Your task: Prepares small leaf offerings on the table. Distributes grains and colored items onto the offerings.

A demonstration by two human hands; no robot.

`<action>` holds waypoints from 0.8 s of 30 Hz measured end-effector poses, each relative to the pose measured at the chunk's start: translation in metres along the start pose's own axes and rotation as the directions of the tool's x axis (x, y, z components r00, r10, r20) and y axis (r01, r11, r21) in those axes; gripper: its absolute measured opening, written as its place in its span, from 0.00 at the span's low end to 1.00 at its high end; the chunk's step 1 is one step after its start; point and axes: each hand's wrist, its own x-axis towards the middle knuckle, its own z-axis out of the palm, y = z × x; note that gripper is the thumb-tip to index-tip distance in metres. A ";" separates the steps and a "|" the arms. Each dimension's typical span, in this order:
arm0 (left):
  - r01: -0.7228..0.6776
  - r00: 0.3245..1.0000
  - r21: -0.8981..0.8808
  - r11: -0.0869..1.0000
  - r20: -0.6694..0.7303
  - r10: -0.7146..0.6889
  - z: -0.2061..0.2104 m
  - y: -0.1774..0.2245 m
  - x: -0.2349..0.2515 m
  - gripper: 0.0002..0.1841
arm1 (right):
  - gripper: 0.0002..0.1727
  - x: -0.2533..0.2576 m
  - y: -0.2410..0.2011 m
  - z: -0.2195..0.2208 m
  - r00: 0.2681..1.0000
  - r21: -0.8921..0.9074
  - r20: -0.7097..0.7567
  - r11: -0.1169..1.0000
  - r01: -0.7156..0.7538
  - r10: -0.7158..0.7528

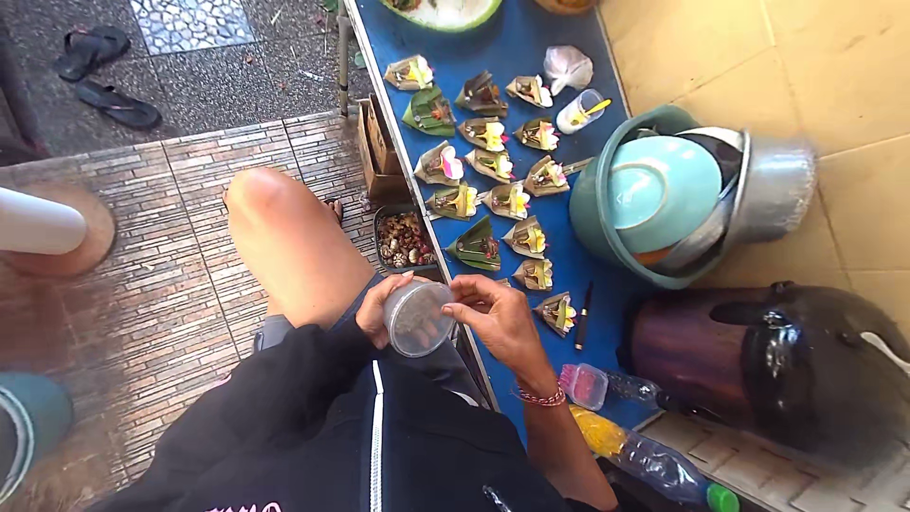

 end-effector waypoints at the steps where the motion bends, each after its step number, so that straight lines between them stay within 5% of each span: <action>1: -0.011 1.000 -0.002 1.000 -0.003 0.011 -0.001 0.000 0.000 0.31 | 0.13 0.002 0.000 0.002 1.000 0.037 0.006 0.999 -0.022 0.022; 5: -0.062 0.998 0.006 0.998 -0.031 0.062 -0.003 0.000 -0.001 0.30 | 0.12 0.006 -0.005 0.012 0.994 0.088 -0.084 0.994 -0.061 0.068; 10: -0.089 0.996 0.026 0.996 -0.020 0.089 -0.005 -0.001 0.001 0.29 | 0.13 0.003 -0.010 0.017 0.982 -0.058 -0.180 0.995 -0.076 0.065; 24: -0.065 0.997 0.045 0.997 0.038 0.063 -0.009 -0.006 0.001 0.27 | 0.07 0.001 -0.011 0.004 0.999 -0.051 -0.019 0.997 -0.050 0.049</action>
